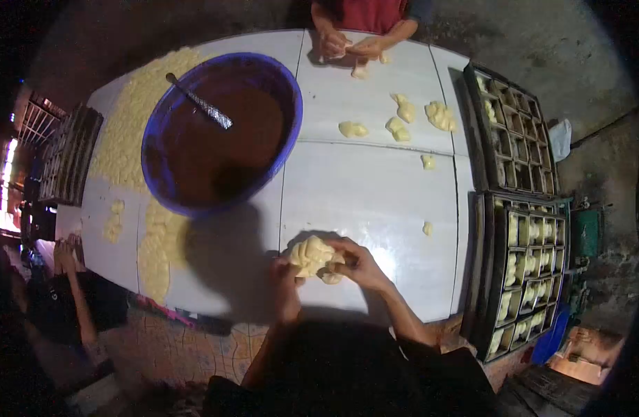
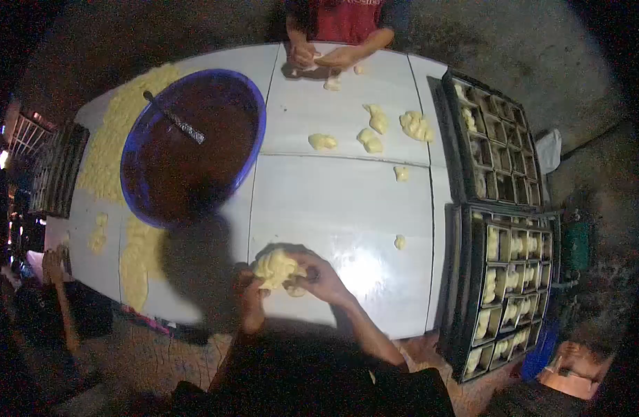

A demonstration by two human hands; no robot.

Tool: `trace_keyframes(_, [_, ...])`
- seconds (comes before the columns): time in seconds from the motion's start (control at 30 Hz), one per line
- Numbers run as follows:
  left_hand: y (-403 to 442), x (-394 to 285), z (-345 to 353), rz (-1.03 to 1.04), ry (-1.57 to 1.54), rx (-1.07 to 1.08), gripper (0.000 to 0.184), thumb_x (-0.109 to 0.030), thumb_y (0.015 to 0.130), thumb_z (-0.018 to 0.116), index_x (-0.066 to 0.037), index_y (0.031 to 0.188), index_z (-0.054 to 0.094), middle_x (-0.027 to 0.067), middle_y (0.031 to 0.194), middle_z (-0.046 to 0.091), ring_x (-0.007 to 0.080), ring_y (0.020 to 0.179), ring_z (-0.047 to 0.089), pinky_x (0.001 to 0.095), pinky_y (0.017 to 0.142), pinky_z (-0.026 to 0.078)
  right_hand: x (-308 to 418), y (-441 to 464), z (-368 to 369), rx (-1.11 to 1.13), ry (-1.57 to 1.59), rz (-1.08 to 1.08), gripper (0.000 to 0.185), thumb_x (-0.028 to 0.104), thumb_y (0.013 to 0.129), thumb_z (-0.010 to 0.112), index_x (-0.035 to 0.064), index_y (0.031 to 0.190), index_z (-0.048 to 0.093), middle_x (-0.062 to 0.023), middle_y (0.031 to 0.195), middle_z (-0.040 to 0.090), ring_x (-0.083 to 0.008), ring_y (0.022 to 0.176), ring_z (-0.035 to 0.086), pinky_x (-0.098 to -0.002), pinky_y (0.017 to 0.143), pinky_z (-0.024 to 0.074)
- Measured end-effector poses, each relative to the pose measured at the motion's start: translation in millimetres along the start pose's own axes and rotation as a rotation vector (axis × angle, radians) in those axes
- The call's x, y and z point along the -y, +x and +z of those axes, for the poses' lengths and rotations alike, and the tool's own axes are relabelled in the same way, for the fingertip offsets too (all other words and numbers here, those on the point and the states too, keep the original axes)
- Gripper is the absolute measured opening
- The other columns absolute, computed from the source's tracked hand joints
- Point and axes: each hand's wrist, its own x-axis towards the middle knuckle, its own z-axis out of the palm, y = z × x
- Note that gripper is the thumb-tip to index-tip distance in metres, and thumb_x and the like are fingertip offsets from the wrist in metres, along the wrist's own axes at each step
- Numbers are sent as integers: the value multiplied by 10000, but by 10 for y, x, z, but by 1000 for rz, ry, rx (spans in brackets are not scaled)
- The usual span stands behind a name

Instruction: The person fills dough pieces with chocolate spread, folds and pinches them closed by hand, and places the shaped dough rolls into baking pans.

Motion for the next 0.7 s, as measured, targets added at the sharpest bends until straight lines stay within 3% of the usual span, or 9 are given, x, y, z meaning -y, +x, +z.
trace_keyframes(0.03, [73,333,-352,55,266,-117,151,-55,823,583,-58,965,531,58,1020,498,159,843,539,285,745,451,-118,-185,33,-59,-85,41,468,16,793,644,47,1252,560,-173,1246,561,-262,1081,591,-365,912,510])
trace_keyframes(0.1, [435,968,-1059,384,57,-63,227,-68,812,607,-52,1025,532,78,1042,518,191,878,548,316,776,458,-508,-513,-44,-264,-401,166,402,71,785,651,47,1184,613,-211,1225,577,-289,1001,635,-370,858,527])
trace_keyframes(0.17, [332,1057,-1103,670,246,-88,299,-87,809,616,-45,1091,526,101,1086,534,232,958,545,360,837,448,-253,-658,-96,-267,-433,250,380,80,802,636,38,1178,614,-212,1206,578,-305,1000,625,-367,822,523])
trace_keyframes(0.23, [-118,438,-500,884,878,-196,369,-114,815,611,-38,1163,514,128,1154,544,283,1083,530,417,927,421,-346,-696,-9,-344,-306,140,356,77,802,636,30,1155,623,-210,1161,594,-318,981,620,-372,802,517])
trace_keyframes(0.37, [-387,123,38,1209,1437,481,487,-247,911,509,-42,1347,440,100,1408,444,280,1351,347,515,1116,197,-590,-497,81,-215,-620,-182,344,76,785,664,14,1122,630,-209,1028,629,-323,927,625,-373,783,503])
trace_keyframes(0.47, [-199,380,-43,1210,1551,376,524,-342,937,472,-68,1382,423,84,1449,406,246,1391,283,600,1104,139,-133,-717,-107,-481,-391,78,233,9,789,587,14,999,690,-198,970,679,-283,901,660,-326,817,507])
trace_keyframes(0.53, [-220,364,-30,1155,1520,309,531,-362,933,499,-70,1373,444,105,1460,389,255,1403,254,645,1087,97,-308,-984,-635,-715,-185,52,269,31,846,569,-18,1097,650,-131,993,685,-206,948,644,-313,864,497])
trace_keyframes(0.6, [-435,312,60,1024,1340,287,547,-342,921,536,-55,1377,439,116,1467,378,269,1408,241,613,1102,109,50,-1228,-868,-791,-35,-136,343,17,851,600,-13,1194,601,-135,1294,514,-234,1129,555,-345,892,504])
trace_keyframes(0.7, [-790,-55,256,977,919,607,549,-218,910,603,-26,1388,415,160,1432,420,289,1371,334,407,1103,279,529,-1332,-613,-612,-24,-179,358,3,831,645,-13,1187,608,-101,1229,505,-220,1140,535,-298,880,510])
